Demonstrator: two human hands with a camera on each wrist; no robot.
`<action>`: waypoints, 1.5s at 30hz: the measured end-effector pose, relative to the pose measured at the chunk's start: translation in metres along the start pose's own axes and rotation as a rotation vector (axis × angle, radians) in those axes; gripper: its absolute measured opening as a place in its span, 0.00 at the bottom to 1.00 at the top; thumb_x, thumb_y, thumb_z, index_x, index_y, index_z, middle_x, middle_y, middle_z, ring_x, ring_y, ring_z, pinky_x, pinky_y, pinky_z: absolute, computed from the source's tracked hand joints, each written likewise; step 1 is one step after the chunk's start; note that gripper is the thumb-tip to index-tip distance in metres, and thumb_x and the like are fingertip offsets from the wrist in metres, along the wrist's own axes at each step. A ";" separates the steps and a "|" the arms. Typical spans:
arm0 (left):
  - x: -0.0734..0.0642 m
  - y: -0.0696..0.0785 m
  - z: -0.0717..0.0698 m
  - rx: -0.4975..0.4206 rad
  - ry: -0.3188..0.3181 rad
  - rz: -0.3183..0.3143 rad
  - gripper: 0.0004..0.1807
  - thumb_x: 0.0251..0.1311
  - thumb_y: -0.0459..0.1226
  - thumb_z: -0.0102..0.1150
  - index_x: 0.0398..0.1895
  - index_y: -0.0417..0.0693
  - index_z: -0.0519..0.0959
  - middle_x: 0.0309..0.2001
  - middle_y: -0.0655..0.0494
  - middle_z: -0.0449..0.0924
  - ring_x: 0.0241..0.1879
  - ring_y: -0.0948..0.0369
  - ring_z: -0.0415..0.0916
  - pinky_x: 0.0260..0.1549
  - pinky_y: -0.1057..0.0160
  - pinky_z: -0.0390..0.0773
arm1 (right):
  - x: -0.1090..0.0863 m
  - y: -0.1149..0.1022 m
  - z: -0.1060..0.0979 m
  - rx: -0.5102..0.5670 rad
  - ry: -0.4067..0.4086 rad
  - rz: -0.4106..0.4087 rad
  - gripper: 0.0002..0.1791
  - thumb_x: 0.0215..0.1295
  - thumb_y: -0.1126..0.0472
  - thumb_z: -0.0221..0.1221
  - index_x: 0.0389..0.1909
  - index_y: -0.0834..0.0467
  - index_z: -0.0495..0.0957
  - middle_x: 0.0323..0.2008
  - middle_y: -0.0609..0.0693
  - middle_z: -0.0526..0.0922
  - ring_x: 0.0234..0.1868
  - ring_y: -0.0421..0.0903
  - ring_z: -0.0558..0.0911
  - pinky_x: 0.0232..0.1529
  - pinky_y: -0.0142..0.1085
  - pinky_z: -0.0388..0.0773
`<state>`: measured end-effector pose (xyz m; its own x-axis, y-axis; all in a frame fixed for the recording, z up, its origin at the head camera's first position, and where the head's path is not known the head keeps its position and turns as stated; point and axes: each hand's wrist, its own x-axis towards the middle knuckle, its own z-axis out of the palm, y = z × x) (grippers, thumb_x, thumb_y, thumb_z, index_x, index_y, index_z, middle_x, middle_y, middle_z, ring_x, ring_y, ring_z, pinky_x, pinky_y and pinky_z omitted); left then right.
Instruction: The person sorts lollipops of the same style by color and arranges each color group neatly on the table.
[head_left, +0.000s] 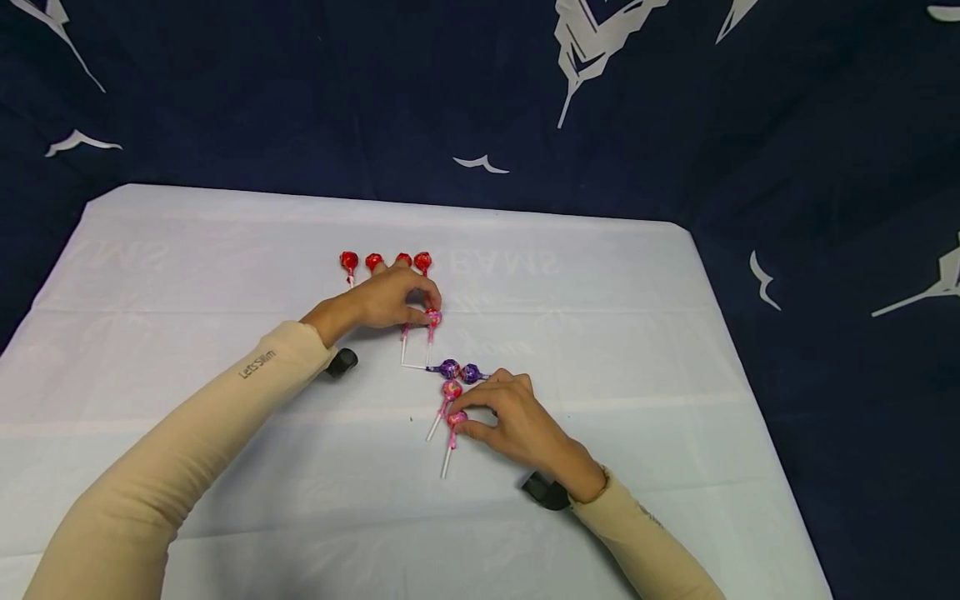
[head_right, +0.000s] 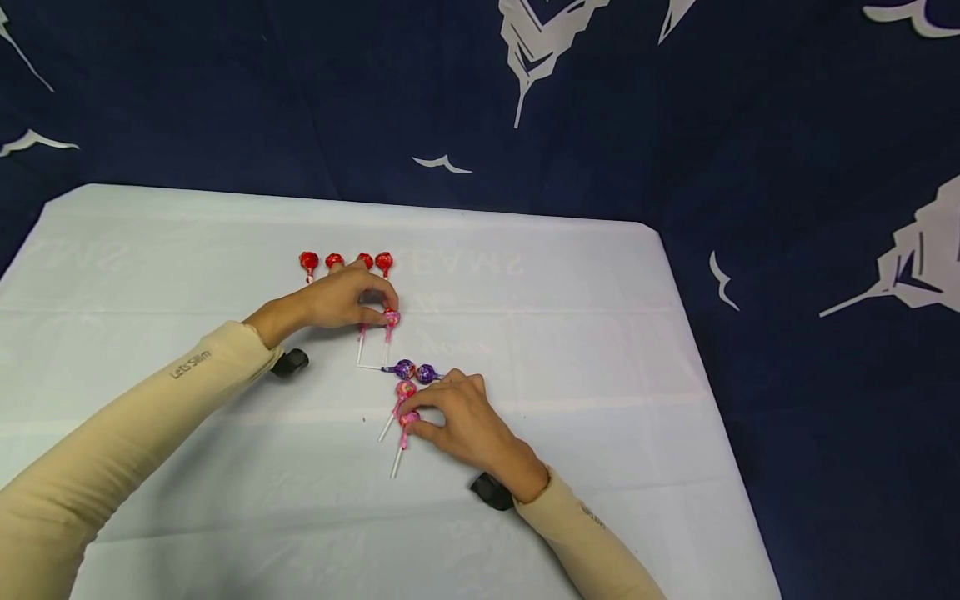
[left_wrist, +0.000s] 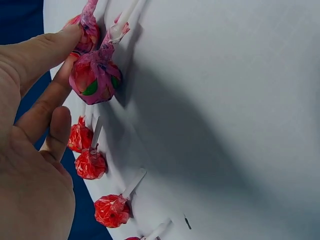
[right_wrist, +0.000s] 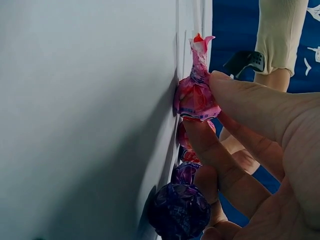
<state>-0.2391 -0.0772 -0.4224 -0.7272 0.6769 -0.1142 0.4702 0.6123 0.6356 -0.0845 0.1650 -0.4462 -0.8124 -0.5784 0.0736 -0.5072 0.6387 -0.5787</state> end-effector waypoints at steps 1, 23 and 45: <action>0.000 0.000 0.000 -0.004 0.002 0.000 0.07 0.59 0.37 0.70 0.41 0.51 0.85 0.43 0.56 0.86 0.52 0.52 0.68 0.54 0.48 0.56 | 0.000 0.000 0.000 -0.001 0.000 0.000 0.10 0.58 0.54 0.72 0.42 0.44 0.88 0.42 0.34 0.88 0.42 0.38 0.75 0.44 0.40 0.58; -0.006 -0.002 0.003 -0.025 0.028 -0.028 0.14 0.60 0.40 0.70 0.48 0.51 0.84 0.50 0.56 0.85 0.53 0.53 0.68 0.53 0.50 0.57 | -0.001 -0.001 0.000 0.002 -0.008 0.005 0.10 0.58 0.53 0.72 0.41 0.43 0.88 0.42 0.34 0.88 0.42 0.37 0.75 0.45 0.40 0.58; -0.008 0.001 0.007 -0.036 0.038 0.002 0.11 0.62 0.38 0.67 0.48 0.51 0.85 0.52 0.53 0.84 0.57 0.51 0.68 0.58 0.45 0.57 | -0.001 -0.004 -0.002 -0.014 -0.023 0.000 0.11 0.59 0.54 0.72 0.43 0.44 0.88 0.43 0.35 0.89 0.43 0.39 0.76 0.44 0.40 0.58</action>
<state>-0.2292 -0.0796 -0.4261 -0.7451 0.6617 -0.0836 0.4540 0.5949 0.6633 -0.0823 0.1643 -0.4423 -0.8055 -0.5900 0.0547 -0.5114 0.6457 -0.5671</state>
